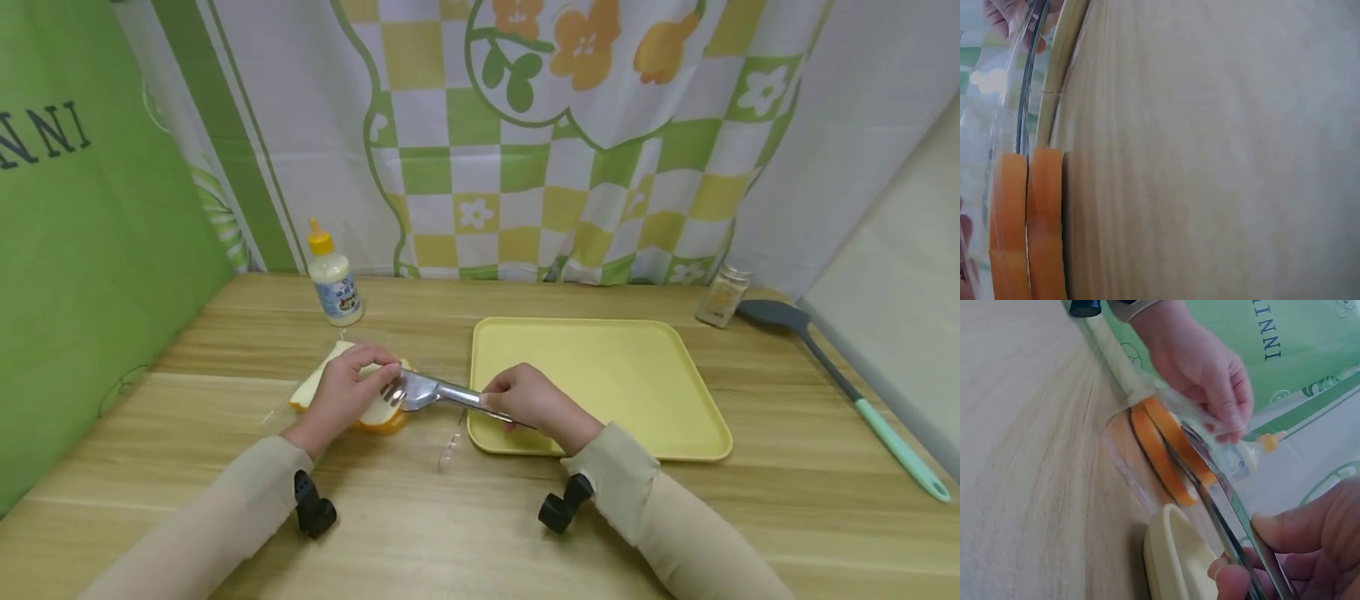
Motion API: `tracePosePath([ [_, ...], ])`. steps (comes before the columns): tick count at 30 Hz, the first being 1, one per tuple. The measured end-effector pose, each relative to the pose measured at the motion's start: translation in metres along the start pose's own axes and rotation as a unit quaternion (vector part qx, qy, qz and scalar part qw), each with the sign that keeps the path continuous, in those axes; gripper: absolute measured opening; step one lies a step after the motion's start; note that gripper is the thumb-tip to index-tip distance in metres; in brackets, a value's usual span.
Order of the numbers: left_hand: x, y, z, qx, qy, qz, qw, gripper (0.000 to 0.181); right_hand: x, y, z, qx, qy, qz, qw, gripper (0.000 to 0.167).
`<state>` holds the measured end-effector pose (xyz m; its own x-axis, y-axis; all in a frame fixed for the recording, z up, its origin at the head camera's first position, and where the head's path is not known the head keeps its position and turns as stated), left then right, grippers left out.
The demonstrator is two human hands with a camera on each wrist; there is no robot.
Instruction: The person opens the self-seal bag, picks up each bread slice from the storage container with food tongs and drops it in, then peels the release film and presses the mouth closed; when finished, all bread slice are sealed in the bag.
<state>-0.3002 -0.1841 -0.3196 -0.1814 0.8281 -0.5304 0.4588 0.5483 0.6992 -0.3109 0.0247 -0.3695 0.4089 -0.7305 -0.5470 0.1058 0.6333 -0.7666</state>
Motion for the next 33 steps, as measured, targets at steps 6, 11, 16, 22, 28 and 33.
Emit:
tracePosePath([
  [6, 0.003, -0.002, 0.0, -0.002, -0.011, 0.004, 0.9999, 0.006, -0.006, 0.001, 0.012, -0.022, -0.017, -0.004, 0.9996, 0.018],
  [11, 0.001, 0.0, -0.001, 0.008, -0.005, 0.005, 0.9999, 0.005, -0.021, 0.011, 0.019, -0.025, -0.014, 0.013, 0.9995, 0.02],
  [16, 0.001, -0.001, 0.0, 0.007, -0.01, 0.009, 0.9999, 0.007, -0.037, 0.024, 0.025, -0.032, -0.001, 0.024, 0.9992, 0.024],
  [22, 0.005, -0.005, 0.001, -0.002, -0.021, 0.004, 0.9998, 0.008, -0.052, 0.037, 0.034, -0.052, 0.001, 0.006, 0.9987, 0.031],
  [28, 0.006, -0.006, 0.001, -0.004, -0.023, 0.003, 0.9997, 0.008, -0.065, 0.046, 0.046, -0.059, 0.009, -0.005, 0.9982, 0.033],
  [33, 0.008, -0.007, 0.001, -0.01, -0.027, 0.003, 0.9996, 0.008, -0.081, 0.057, 0.055, -0.064, 0.028, -0.006, 0.9975, 0.033],
])
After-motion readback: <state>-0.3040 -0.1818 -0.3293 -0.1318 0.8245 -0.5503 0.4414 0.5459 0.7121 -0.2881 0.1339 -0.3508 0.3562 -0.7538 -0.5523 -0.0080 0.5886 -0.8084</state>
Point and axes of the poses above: each hand's wrist, its own z-axis away from the middle knuckle, its own x-axis out of the palm, y = z × x, the point moved 10 cm from there along -z, towards the middle knuckle, and after that the axes turned 7 degrees about x, right-handed, at the moved point
